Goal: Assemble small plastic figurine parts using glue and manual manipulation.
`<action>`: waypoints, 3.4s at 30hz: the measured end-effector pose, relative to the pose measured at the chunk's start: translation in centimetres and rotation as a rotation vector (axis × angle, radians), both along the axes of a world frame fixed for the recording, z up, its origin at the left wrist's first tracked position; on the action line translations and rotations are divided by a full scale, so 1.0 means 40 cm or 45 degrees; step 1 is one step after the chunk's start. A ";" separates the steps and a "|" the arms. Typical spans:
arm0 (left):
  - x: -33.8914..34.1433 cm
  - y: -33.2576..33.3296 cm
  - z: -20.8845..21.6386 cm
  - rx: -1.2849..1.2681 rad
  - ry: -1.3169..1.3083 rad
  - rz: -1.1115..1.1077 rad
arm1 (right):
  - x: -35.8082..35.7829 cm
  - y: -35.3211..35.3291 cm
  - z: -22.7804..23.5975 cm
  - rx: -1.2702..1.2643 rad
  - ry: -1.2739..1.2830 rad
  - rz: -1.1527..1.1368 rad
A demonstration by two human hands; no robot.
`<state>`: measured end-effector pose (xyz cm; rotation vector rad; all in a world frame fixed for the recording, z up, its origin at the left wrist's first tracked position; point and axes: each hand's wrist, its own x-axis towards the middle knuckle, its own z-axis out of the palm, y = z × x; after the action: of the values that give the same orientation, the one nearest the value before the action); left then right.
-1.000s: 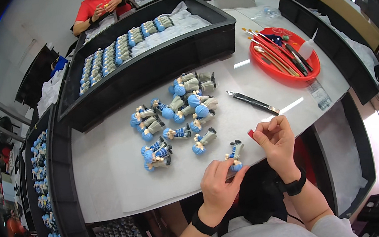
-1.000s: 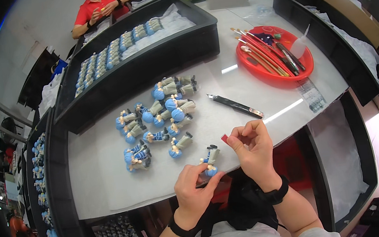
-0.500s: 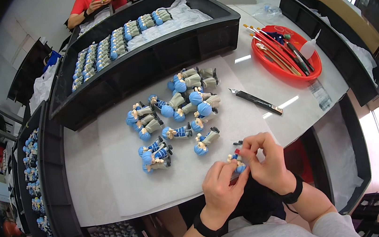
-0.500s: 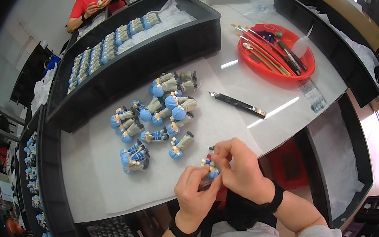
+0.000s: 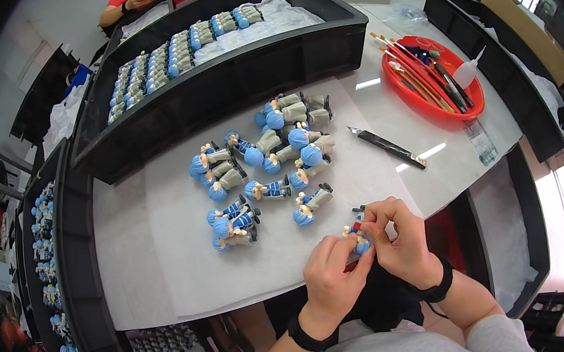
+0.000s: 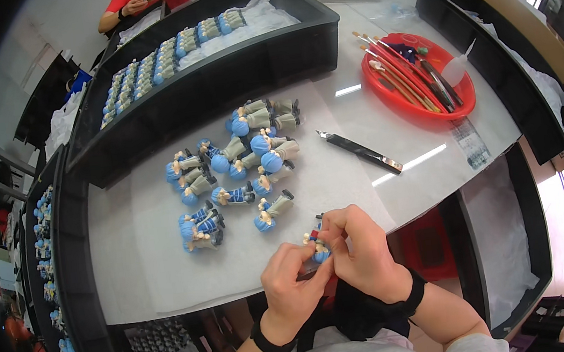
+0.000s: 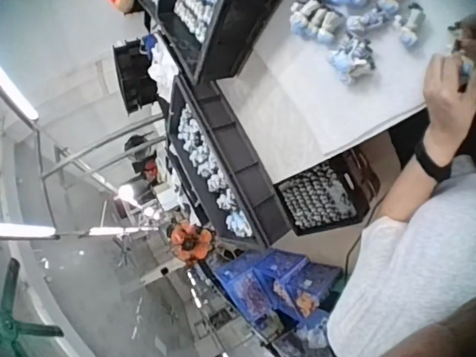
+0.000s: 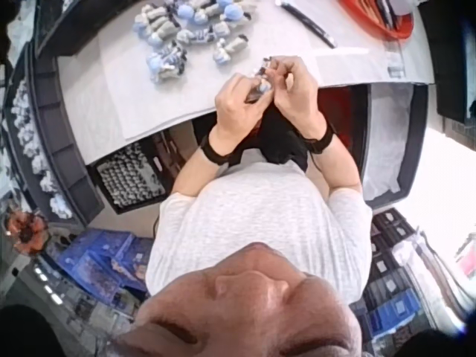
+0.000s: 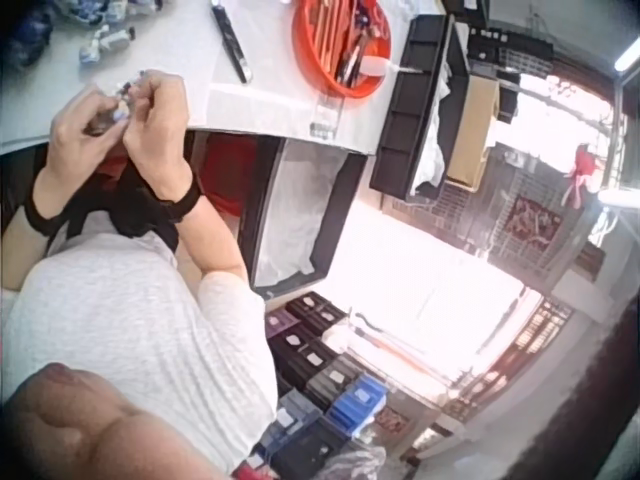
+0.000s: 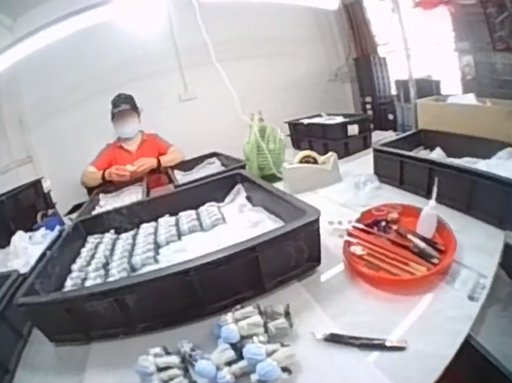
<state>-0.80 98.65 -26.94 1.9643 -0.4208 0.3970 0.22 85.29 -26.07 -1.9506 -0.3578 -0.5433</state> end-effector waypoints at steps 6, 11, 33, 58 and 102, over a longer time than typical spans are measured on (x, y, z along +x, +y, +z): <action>0.000 -0.002 0.001 0.012 -0.027 0.005 | 0.011 -0.007 0.014 0.012 0.062 -0.059; 0.001 -0.005 0.003 0.013 -0.085 0.008 | 0.026 -0.020 0.013 0.005 0.079 -0.052; -0.006 0.002 0.001 -0.041 0.004 0.021 | 0.016 0.002 0.022 0.103 0.177 -0.028; 0.002 0.001 0.005 -0.037 -0.013 0.008 | 0.054 -0.022 0.030 -0.137 0.090 -0.226; 0.010 0.246 0.059 0.390 -0.215 0.742 | -0.091 -0.023 -0.510 -0.174 0.628 0.570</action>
<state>-0.41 108.48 -24.59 2.3484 0.0024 0.9164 -3.40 84.36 -46.48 -1.9731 -0.5015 0.2557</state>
